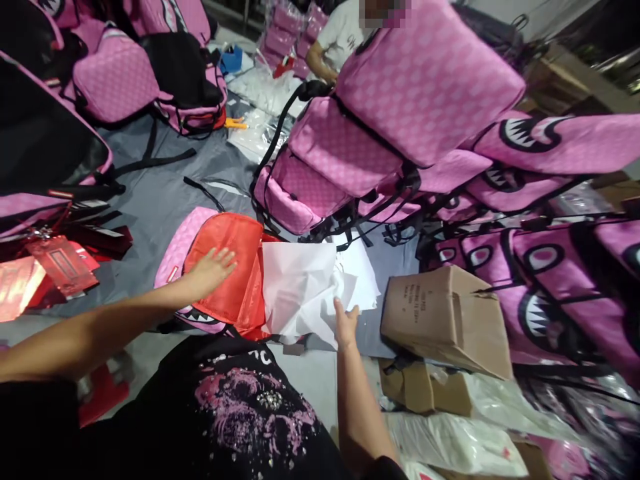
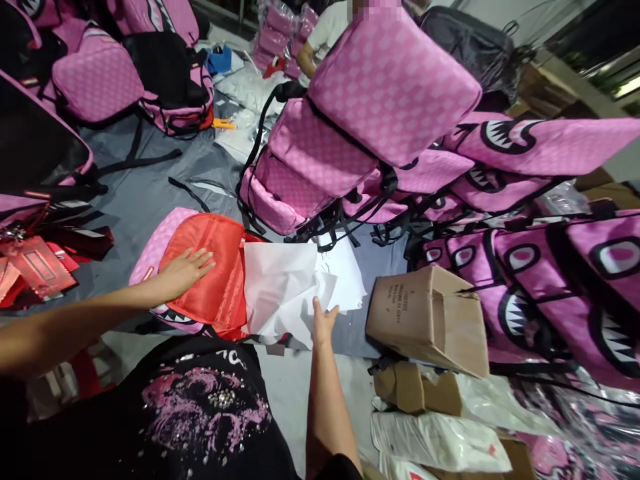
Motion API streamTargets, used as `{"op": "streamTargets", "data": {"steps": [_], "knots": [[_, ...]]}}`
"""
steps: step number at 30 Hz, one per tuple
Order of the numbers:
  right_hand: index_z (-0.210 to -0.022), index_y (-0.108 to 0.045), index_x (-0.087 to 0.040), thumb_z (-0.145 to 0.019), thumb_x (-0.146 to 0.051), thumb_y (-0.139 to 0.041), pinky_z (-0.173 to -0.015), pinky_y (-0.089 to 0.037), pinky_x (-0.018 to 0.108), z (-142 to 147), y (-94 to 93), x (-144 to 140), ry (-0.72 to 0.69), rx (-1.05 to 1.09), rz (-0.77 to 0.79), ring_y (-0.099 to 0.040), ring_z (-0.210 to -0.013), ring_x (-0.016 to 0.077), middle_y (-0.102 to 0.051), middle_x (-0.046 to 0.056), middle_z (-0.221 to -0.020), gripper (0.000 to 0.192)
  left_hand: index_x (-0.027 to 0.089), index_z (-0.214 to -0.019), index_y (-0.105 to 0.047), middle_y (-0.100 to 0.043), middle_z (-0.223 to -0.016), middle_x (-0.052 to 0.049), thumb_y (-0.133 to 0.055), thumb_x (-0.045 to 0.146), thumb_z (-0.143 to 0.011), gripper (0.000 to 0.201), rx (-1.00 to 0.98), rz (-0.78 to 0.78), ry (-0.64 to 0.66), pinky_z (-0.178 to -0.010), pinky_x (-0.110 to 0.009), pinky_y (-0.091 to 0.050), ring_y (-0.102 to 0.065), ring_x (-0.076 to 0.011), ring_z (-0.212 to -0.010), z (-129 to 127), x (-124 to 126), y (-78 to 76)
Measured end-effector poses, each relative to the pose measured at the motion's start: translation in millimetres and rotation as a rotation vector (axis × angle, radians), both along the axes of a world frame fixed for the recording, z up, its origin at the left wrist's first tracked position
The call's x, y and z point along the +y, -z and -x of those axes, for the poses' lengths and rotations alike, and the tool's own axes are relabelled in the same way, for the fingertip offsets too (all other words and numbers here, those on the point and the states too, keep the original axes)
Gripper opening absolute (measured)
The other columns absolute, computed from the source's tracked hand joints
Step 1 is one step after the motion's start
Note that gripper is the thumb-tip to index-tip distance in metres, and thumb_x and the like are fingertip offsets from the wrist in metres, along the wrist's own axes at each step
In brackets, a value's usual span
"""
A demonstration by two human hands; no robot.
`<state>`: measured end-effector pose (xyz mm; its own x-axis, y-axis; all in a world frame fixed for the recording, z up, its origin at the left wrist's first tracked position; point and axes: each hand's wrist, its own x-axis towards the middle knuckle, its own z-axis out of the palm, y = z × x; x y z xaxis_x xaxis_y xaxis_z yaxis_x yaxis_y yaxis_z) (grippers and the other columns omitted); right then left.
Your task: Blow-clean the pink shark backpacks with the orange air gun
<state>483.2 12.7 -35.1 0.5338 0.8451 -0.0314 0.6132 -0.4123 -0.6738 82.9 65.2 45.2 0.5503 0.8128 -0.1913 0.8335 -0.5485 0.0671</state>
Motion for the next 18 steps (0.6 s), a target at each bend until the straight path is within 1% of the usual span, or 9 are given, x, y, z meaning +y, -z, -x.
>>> {"op": "streamTargets", "data": {"steps": [2, 3, 4, 6, 8, 11, 13, 15, 18], "knots": [[-0.148, -0.023, -0.012, -0.085, -0.045, -0.046, -0.074, -0.054, 0.035, 5, 25.7, 14, 0.029, 0.139, 0.001, -0.066, -0.090, 0.0224, -0.064, 0.015, -0.108, 0.075, 0.007, -0.120, -0.066, -0.064, -0.124, -0.026, -0.040, 0.001, -0.083, 0.046, 0.070, 0.014, -0.199, -0.101, -0.055, -0.040, -0.059, -0.0373, -0.119, -44, 0, -8.5], [-0.148, -0.023, -0.011, -0.083, -0.045, -0.047, -0.071, -0.054, 0.032, 9, 35.7, 21, 0.039, 0.188, 0.005, -0.066, -0.084, 0.0202, -0.065, 0.013, -0.104, 0.077, 0.004, -0.122, -0.065, -0.064, -0.121, -0.028, -0.040, 0.003, -0.084, 0.045, 0.035, -0.014, -0.261, -0.098, -0.054, -0.042, -0.060, -0.0382, -0.116, -71, -2, -10.7], [-0.147, -0.026, -0.011, -0.081, -0.044, -0.048, -0.069, -0.053, 0.030, 11, 43.7, 26, 0.042, 0.228, 0.006, -0.065, -0.080, 0.0186, -0.065, 0.011, -0.100, 0.077, 0.003, -0.129, -0.060, -0.061, -0.127, -0.029, -0.039, 0.006, -0.087, 0.047, -0.043, -0.057, -0.278, -0.099, -0.053, -0.041, -0.058, -0.0386, -0.120, -99, -5, -9.6], [-0.138, -0.041, -0.010, -0.078, -0.042, -0.048, -0.067, -0.052, 0.028, 6, 53.6, 33, 0.034, 0.272, -0.001, -0.063, -0.075, 0.0171, -0.066, 0.008, -0.092, 0.068, 0.009, -0.147, -0.042, -0.041, -0.150, -0.025, -0.041, 0.018, -0.093, 0.055, -0.239, -0.123, -0.206, -0.108, -0.052, -0.037, -0.042, -0.0372, -0.138, -149, -12, 5.5], [-0.118, -0.057, -0.011, -0.076, -0.042, -0.047, -0.067, -0.050, 0.026, -15, 57.0, 36, 0.016, 0.278, -0.013, -0.061, -0.073, 0.0174, -0.065, 0.006, -0.084, 0.053, 0.015, -0.155, -0.027, -0.021, -0.161, -0.019, -0.044, 0.035, -0.096, 0.065, -0.320, -0.064, -0.118, -0.116, -0.052, -0.030, -0.025, -0.0344, -0.148, -180, -19, 36.6], [-0.094, -0.064, -0.014, -0.074, -0.041, -0.046, -0.069, -0.047, 0.027, -74, 54.9, 40, -0.009, 0.253, -0.025, -0.058, -0.074, 0.0189, -0.063, 0.005, -0.076, 0.038, 0.013, -0.155, -0.028, -0.021, -0.161, -0.021, -0.049, 0.046, -0.093, 0.074, -0.218, 0.108, -0.125, -0.118, -0.054, -0.027, -0.022, -0.0348, -0.149, -184, -23, 91.8], [-0.090, -0.064, -0.015, -0.074, -0.040, -0.045, -0.069, -0.045, 0.027, -121, 53.4, 49, -0.026, 0.239, -0.025, -0.056, -0.074, 0.0194, -0.062, 0.004, -0.074, 0.035, 0.013, -0.153, -0.032, -0.025, -0.160, -0.021, -0.051, 0.047, -0.092, 0.073, -0.162, 0.125, -0.116, -0.119, -0.054, -0.024, -0.022, -0.0349, -0.149, -172, -23, 116.8], [-0.087, -0.063, -0.015, -0.072, -0.039, -0.045, -0.069, -0.044, 0.028, -164, 55.4, 65, -0.051, 0.238, -0.013, -0.054, -0.072, 0.0192, -0.060, 0.003, -0.071, 0.034, 0.013, -0.152, -0.035, -0.028, -0.159, -0.020, -0.052, 0.046, -0.092, 0.071, -0.134, 0.080, -0.105, -0.121, -0.055, -0.021, -0.022, -0.0354, -0.149, -163, -23, 126.2], [-0.082, -0.064, -0.014, -0.072, -0.040, -0.048, -0.065, -0.043, 0.028, -199, 65.1, 96, -0.136, 0.273, 0.034, -0.052, -0.065, 0.0178, -0.058, 0.001, -0.064, 0.033, 0.015, -0.152, -0.038, -0.028, -0.158, -0.020, -0.053, 0.043, -0.092, 0.067, -0.098, 0.016, -0.125, -0.121, -0.059, -0.016, -0.021, -0.0372, -0.149, -164, -24, 121.8]]}}
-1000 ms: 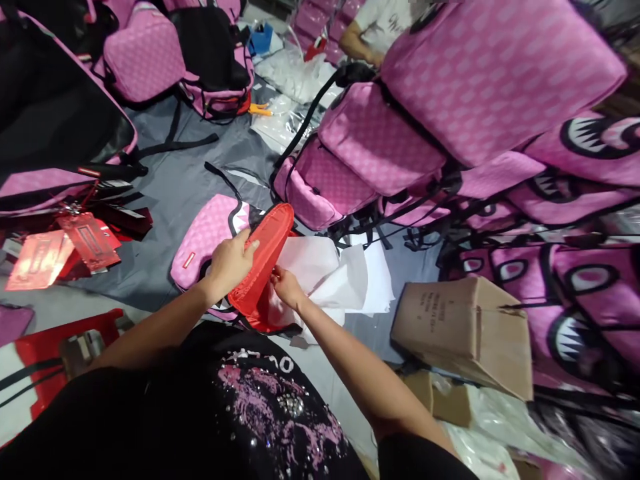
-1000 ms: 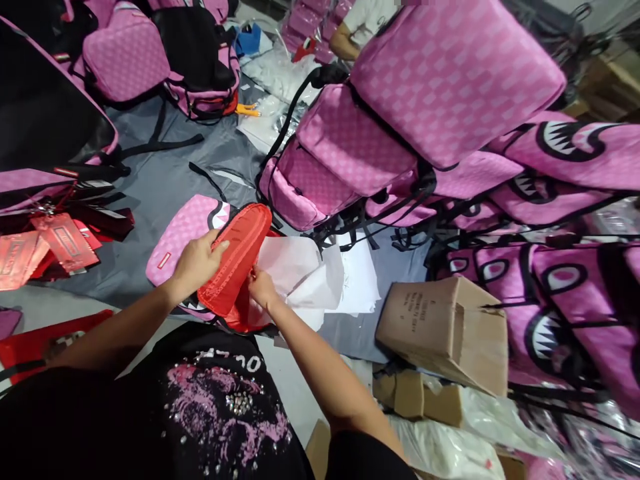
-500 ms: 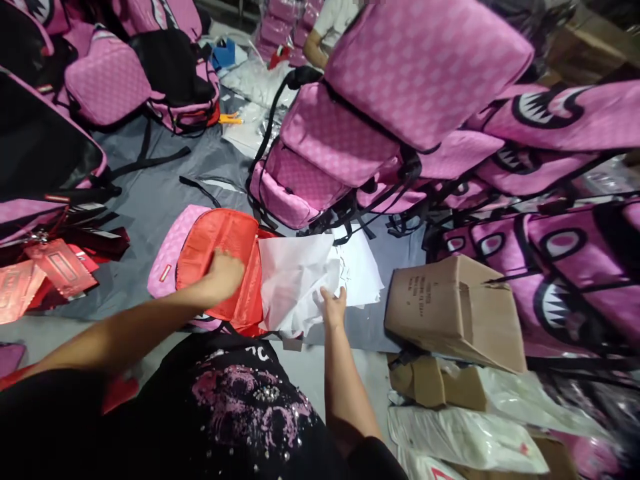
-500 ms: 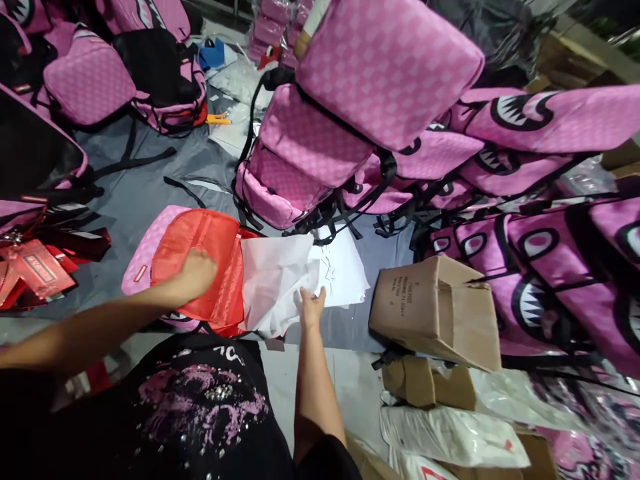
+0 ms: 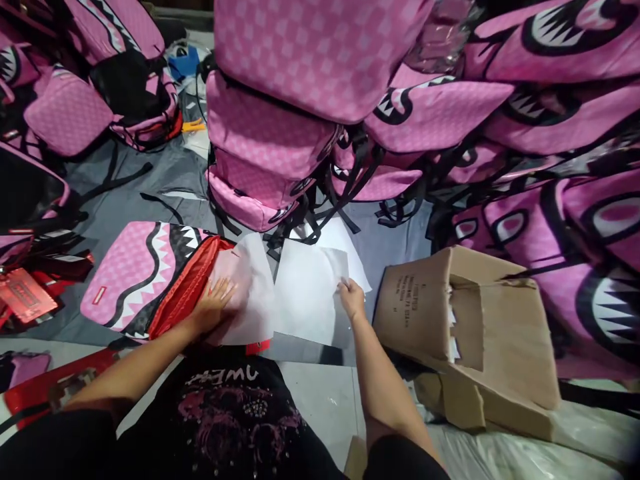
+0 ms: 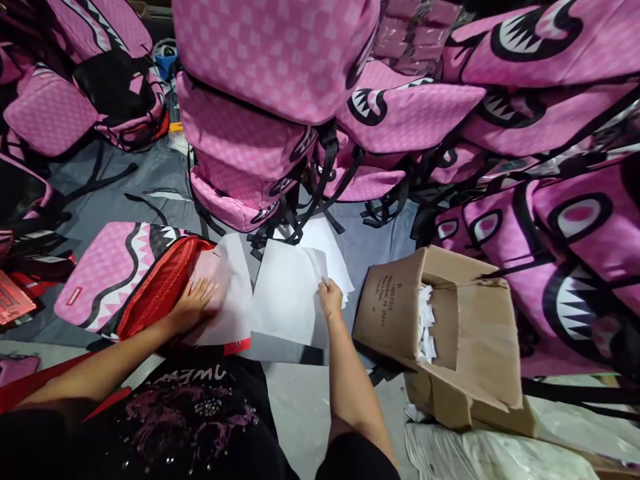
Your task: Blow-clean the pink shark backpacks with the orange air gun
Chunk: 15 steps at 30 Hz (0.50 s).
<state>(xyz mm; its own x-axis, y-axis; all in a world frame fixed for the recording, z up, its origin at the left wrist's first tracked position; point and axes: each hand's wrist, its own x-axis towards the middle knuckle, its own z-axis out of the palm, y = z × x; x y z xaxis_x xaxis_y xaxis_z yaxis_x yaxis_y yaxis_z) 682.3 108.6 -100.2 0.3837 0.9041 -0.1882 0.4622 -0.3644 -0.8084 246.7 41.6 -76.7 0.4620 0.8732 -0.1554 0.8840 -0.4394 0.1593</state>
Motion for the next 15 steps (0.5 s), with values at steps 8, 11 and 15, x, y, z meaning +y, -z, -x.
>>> {"op": "streamTargets", "data": {"steps": [8, 11, 15], "knots": [[-0.119, -0.065, -0.009, -0.089, -0.039, -0.037, -0.078, -0.048, 0.027, -13, 9.1, 58, -0.169, -0.003, 0.028, -0.062, -0.085, 0.0180, -0.071, 0.010, -0.098, 0.051, 0.021, -0.152, -0.037, -0.017, -0.162, -0.017, -0.056, 0.042, -0.090, 0.068, 0.077, 0.068, -0.097, -0.119, -0.061, -0.017, -0.013, -0.0350, -0.151, -15, -2, -9.4], [-0.127, -0.061, -0.003, -0.086, -0.024, -0.040, -0.071, -0.048, 0.027, -29, 6.9, 70, -0.206, -0.079, 0.102, -0.060, -0.066, 0.0163, -0.068, 0.007, -0.077, 0.051, 0.021, -0.152, -0.036, -0.016, -0.163, -0.017, -0.056, 0.044, -0.090, 0.069, 0.070, 0.058, -0.120, -0.119, -0.057, -0.021, -0.012, -0.0345, -0.151, -16, -5, -8.9], [-0.125, -0.065, -0.012, -0.080, -0.015, -0.055, -0.065, -0.048, 0.024, -25, 4.3, 84, -0.429, -0.114, 0.170, -0.056, -0.053, 0.0125, -0.061, -0.003, -0.059, 0.046, 0.017, -0.153, -0.035, -0.011, -0.164, -0.017, -0.053, 0.042, -0.093, 0.067, 0.039, 0.053, -0.145, -0.120, -0.054, -0.023, -0.007, -0.0348, -0.151, -17, -6, -1.7]]}}
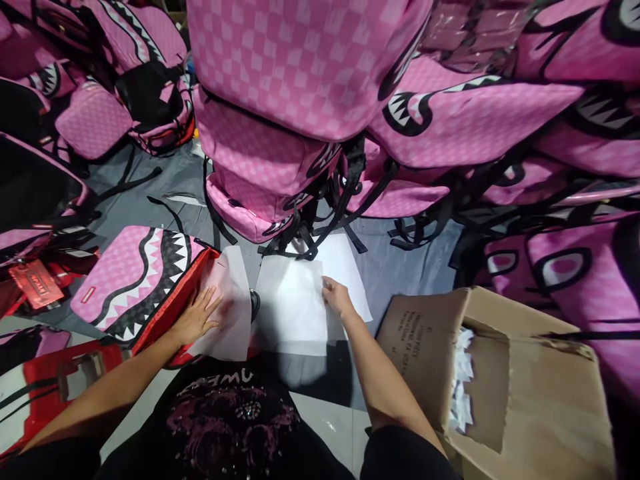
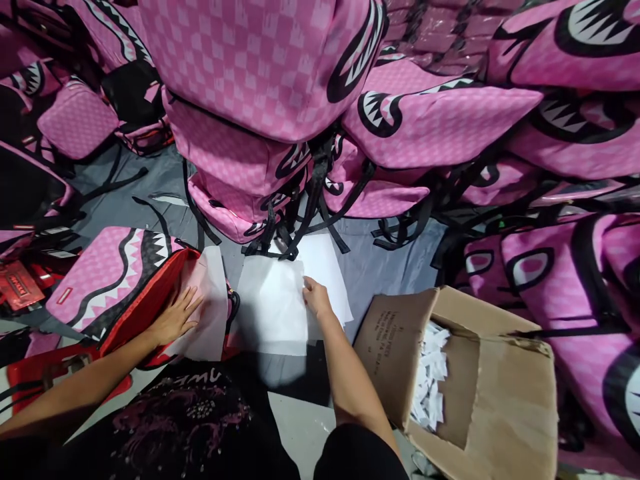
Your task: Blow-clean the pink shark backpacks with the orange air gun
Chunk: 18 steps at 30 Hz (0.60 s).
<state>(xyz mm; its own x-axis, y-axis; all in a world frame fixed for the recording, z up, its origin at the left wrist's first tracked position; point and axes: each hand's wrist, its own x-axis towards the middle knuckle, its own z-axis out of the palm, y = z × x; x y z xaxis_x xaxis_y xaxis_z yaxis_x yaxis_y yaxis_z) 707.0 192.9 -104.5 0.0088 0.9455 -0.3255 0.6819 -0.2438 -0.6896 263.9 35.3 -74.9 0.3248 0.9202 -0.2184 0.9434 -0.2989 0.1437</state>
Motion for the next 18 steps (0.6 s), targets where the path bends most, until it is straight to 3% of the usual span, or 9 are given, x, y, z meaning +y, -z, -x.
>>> {"op": "streamTargets", "data": {"steps": [2, 4, 7, 9, 11, 13, 18], "knots": [[-0.129, -0.062, -0.017, -0.083, -0.021, -0.060, -0.067, -0.049, 0.026, 11, -3.4, 5, -0.065, -0.018, 0.001, -0.059, -0.060, 0.0142, -0.064, -0.001, -0.069, 0.047, 0.015, -0.153, -0.034, -0.008, -0.164, -0.018, -0.052, 0.037, -0.094, 0.066, -0.015, 0.002, -0.004, -0.120, -0.054, -0.021, -0.002, -0.0351, -0.152, 0, -1, 4.8], [-0.133, -0.058, -0.022, -0.084, -0.030, -0.064, -0.076, -0.050, 0.031, 23, -7.0, 9, -0.107, -0.107, -0.063, -0.064, -0.082, 0.0209, -0.068, 0.007, -0.096, 0.050, 0.014, -0.153, -0.032, -0.005, -0.164, -0.019, -0.050, 0.032, -0.094, 0.064, -0.032, 0.008, -0.004, -0.120, -0.056, -0.020, 0.001, -0.0357, -0.151, 0, -1, 7.8], [-0.141, -0.050, -0.023, -0.086, -0.044, -0.065, -0.088, -0.047, 0.043, 35, -7.0, 9, -0.255, -0.404, -0.250, -0.049, -0.121, 0.0350, -0.045, 0.020, -0.143, 0.060, 0.013, -0.154, -0.031, 0.000, -0.164, -0.019, -0.048, 0.028, -0.094, 0.064, -0.052, 0.011, -0.002, -0.120, -0.058, -0.017, 0.001, -0.0375, -0.151, -1, -2, 8.3], [-0.144, -0.045, -0.021, -0.090, -0.049, -0.058, -0.093, -0.044, 0.048, 36, -1.4, 7, -0.374, -0.574, -0.343, -0.037, -0.132, 0.0393, -0.032, 0.022, -0.153, 0.062, 0.014, -0.154, -0.031, -0.001, -0.164, -0.018, -0.050, 0.029, -0.093, 0.066, -0.030, 0.005, -0.010, -0.120, -0.061, -0.011, -0.001, -0.0388, -0.151, -2, -2, 8.1], [-0.144, -0.045, -0.018, -0.095, -0.045, -0.049, -0.097, -0.041, 0.049, 32, 6.7, 6, -0.416, -0.635, -0.393, -0.033, -0.135, 0.0382, -0.034, 0.022, -0.153, 0.055, 0.016, -0.154, -0.031, -0.004, -0.164, -0.018, -0.052, 0.031, -0.092, 0.067, 0.015, 0.010, -0.022, -0.119, -0.063, -0.005, -0.005, -0.0387, -0.151, -2, -1, 9.3], [-0.140, -0.048, -0.016, -0.098, -0.035, -0.044, -0.096, -0.041, 0.044, 22, 14.2, 6, -0.405, -0.647, -0.443, -0.037, -0.131, 0.0342, -0.041, 0.020, -0.148, 0.047, 0.017, -0.154, -0.032, -0.006, -0.164, -0.018, -0.053, 0.031, -0.091, 0.067, 0.046, 0.025, -0.036, -0.118, -0.065, -0.002, -0.006, -0.0380, -0.151, -2, -1, 12.4], [-0.113, -0.067, -0.016, -0.094, -0.016, -0.041, -0.074, -0.041, 0.031, 0, 19.6, 16, -0.324, -0.619, -0.440, -0.053, -0.095, 0.0246, -0.062, 0.014, -0.109, 0.032, 0.019, -0.154, -0.030, -0.004, -0.165, -0.017, -0.054, 0.032, -0.091, 0.068, 0.032, 0.022, -0.068, -0.119, -0.063, -0.003, -0.005, -0.0370, -0.152, -2, -2, 20.7]]}}
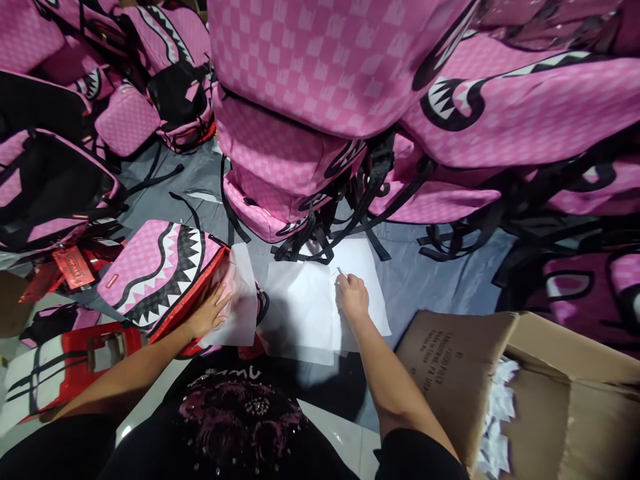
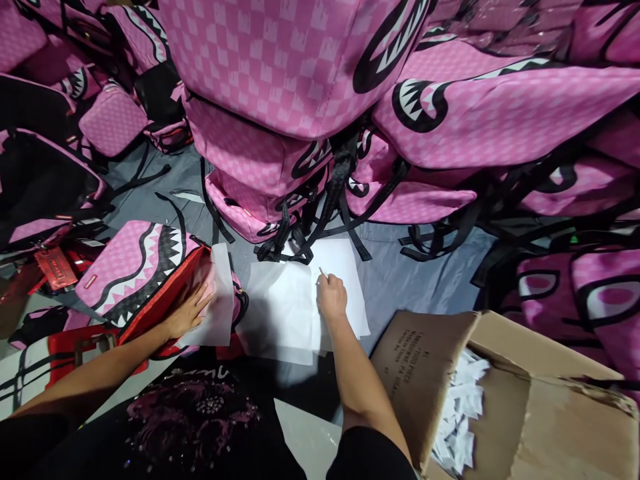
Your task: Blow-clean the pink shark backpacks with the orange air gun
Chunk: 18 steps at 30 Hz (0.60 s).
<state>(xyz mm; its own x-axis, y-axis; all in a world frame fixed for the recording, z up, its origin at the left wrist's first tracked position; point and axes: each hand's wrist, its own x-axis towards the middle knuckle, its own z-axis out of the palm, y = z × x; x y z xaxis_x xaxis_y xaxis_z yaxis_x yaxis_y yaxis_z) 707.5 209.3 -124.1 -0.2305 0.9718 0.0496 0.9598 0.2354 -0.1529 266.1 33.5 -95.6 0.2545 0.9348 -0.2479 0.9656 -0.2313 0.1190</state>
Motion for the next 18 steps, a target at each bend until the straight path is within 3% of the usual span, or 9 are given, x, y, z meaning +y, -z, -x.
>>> {"op": "streamTargets", "data": {"steps": [3, 8, 12, 15, 18], "knots": [[-0.098, -0.070, -0.014, -0.090, -0.012, -0.043, -0.068, -0.038, 0.030, -11, -2.8, 7, 0.078, 0.019, -0.013, -0.053, -0.084, 0.0231, -0.062, 0.013, -0.094, 0.029, 0.020, -0.154, -0.031, -0.006, -0.165, -0.017, -0.057, 0.030, -0.090, 0.070, -0.010, 0.001, -0.018, -0.119, -0.062, -0.003, -0.007, -0.0363, -0.152, -2, 0, -0.9], [-0.109, -0.066, -0.007, -0.090, -0.015, -0.039, -0.081, -0.043, 0.034, -16, -12.0, -3, 0.212, 0.104, -0.126, -0.055, -0.091, 0.0248, -0.063, 0.017, -0.101, 0.034, 0.021, -0.155, -0.029, -0.006, -0.165, -0.017, -0.059, 0.030, -0.090, 0.072, -0.097, 0.008, -0.020, -0.119, -0.063, -0.012, -0.007, -0.0383, -0.151, -4, 0, -9.5], [-0.122, -0.061, -0.013, -0.092, -0.021, -0.036, -0.093, -0.044, 0.037, 23, -13.6, -42, 0.059, 0.188, -0.156, -0.055, -0.110, 0.0260, -0.061, 0.016, -0.119, 0.040, 0.020, -0.154, -0.030, -0.008, -0.165, -0.013, -0.055, 0.033, -0.092, 0.069, -0.160, -0.001, -0.034, -0.119, -0.063, -0.013, -0.009, -0.0404, -0.150, -6, -2, -19.0], [-0.146, -0.042, -0.015, -0.096, -0.035, -0.040, -0.106, -0.036, 0.050, 61, -1.7, -72, -0.088, 0.126, -0.128, -0.034, -0.139, 0.0356, -0.035, 0.022, -0.153, 0.054, 0.020, -0.153, -0.033, -0.014, -0.165, -0.009, -0.054, 0.028, -0.091, 0.066, -0.223, -0.021, -0.056, -0.121, -0.057, -0.020, -0.011, -0.0372, -0.151, -10, -3, -27.5], [-0.149, -0.038, -0.018, -0.097, -0.043, -0.039, -0.112, -0.024, 0.059, 72, 18.0, -88, -0.211, 0.018, -0.055, -0.017, -0.147, 0.0389, -0.023, 0.021, -0.160, 0.058, 0.018, -0.150, -0.039, -0.020, -0.164, -0.010, -0.059, 0.028, -0.087, 0.067, -0.260, -0.051, -0.093, -0.120, -0.055, -0.027, -0.014, -0.0359, -0.150, -15, -2, -35.8]]}}
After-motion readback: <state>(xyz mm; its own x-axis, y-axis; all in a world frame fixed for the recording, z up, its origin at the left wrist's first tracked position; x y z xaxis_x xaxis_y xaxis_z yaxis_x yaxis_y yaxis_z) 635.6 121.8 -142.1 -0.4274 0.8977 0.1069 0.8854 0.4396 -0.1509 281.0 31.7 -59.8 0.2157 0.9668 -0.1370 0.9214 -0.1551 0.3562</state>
